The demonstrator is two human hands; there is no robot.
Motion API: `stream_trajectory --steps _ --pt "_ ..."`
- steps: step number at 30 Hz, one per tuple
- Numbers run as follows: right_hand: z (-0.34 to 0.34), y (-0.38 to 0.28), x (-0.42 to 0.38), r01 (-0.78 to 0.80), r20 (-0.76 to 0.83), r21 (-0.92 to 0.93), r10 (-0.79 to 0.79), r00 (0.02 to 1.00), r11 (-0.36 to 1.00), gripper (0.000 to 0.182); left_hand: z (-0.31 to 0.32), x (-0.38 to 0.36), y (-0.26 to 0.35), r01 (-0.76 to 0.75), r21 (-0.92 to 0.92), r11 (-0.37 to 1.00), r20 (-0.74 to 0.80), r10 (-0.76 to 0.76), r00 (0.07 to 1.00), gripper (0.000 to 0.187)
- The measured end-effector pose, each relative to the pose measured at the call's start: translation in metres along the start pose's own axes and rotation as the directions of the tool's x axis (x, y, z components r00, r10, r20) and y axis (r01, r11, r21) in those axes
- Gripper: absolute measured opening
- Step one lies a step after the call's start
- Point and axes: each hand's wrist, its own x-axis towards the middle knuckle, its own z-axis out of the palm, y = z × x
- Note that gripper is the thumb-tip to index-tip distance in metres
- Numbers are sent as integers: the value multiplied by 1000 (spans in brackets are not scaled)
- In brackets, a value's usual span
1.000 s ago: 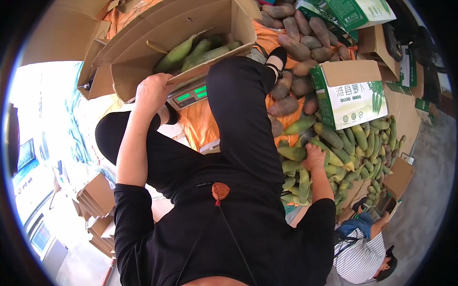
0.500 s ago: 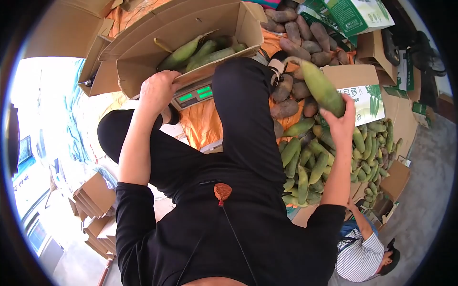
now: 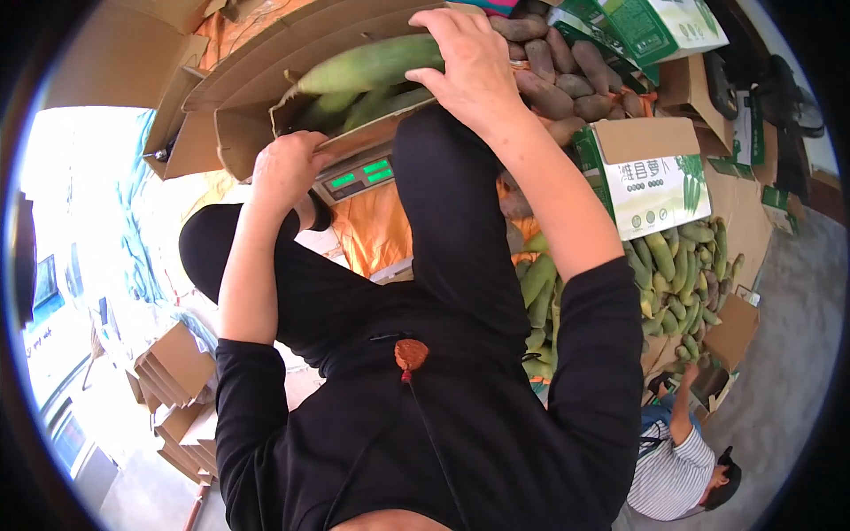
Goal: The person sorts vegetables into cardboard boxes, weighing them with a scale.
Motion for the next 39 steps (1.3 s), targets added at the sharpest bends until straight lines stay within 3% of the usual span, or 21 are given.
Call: stream_trajectory --steps 3,4,7,9,13,16,19,21,22,24,28,30,34,36,37,39 --pt "-11 11 -19 -159 -92 154 175 980 975 38 0 0 1 -19 -11 1000 -23 19 1000 24" --pt "-14 23 -35 -188 -90 130 201 975 973 38 0 -1 3 -23 14 1000 -24 23 999 21" --pt "-29 58 -98 -468 70 274 467 881 840 31 0 1 6 10 -47 999 -37 -11 999 23" --pt "-31 77 -151 -651 159 367 644 748 665 30 0 0 7 15 -70 997 -24 -17 1000 24" --pt "-18 119 -280 -843 197 -16 828 525 538 33 -4 -1 11 35 -101 994 -15 -37 999 26" --pt "8 138 -390 -940 169 -122 940 296 318 48 -7 -2 11 49 -149 988 -17 -52 998 28" --pt "20 121 -449 -971 177 -203 980 92 128 65 -13 -4 12 45 -177 983 -19 -49 999 30" --pt "32 109 -485 -994 233 -84 969 -85 -67 73 -12 -5 10 56 -181 982 -29 -62 998 30" --pt "33 97 -482 -995 243 -86 967 -77 -57 73 -11 -4 9 49 -194 980 -36 -57 998 30" --pt "39 74 -475 -958 292 -116 913 -286 -263 76 -10 -3 6 53 -182 982 -44 -62 997 29" --pt "59 72 -491 -960 251 -159 931 -264 -229 73 -10 -3 5 61 -149 987 -25 -66 998 33" --pt "42 52 -442 -928 280 -71 886 -370 -365 80 -11 -4 4 55 -145 988 -33 -60 998 33" --pt "51 58 -447 -950 250 -206 925 -285 -237 75 -13 -7 2 80 -146 986 -31 -86 996 31" --pt "53 59 -443 -972 257 -236 965 -53 10 71 -13 -8 0 94 -141 986 -38 -100 994 30" --pt "50 59 -430 -972 259 -234 965 -47 16 71 -13 -8 -1 94 -131 987 -32 -99 995 30" --pt "36 59 -396 -984 330 -46 933 147 171 66 -13 -9 -2 94 -121 988 -28 -98 995 29"
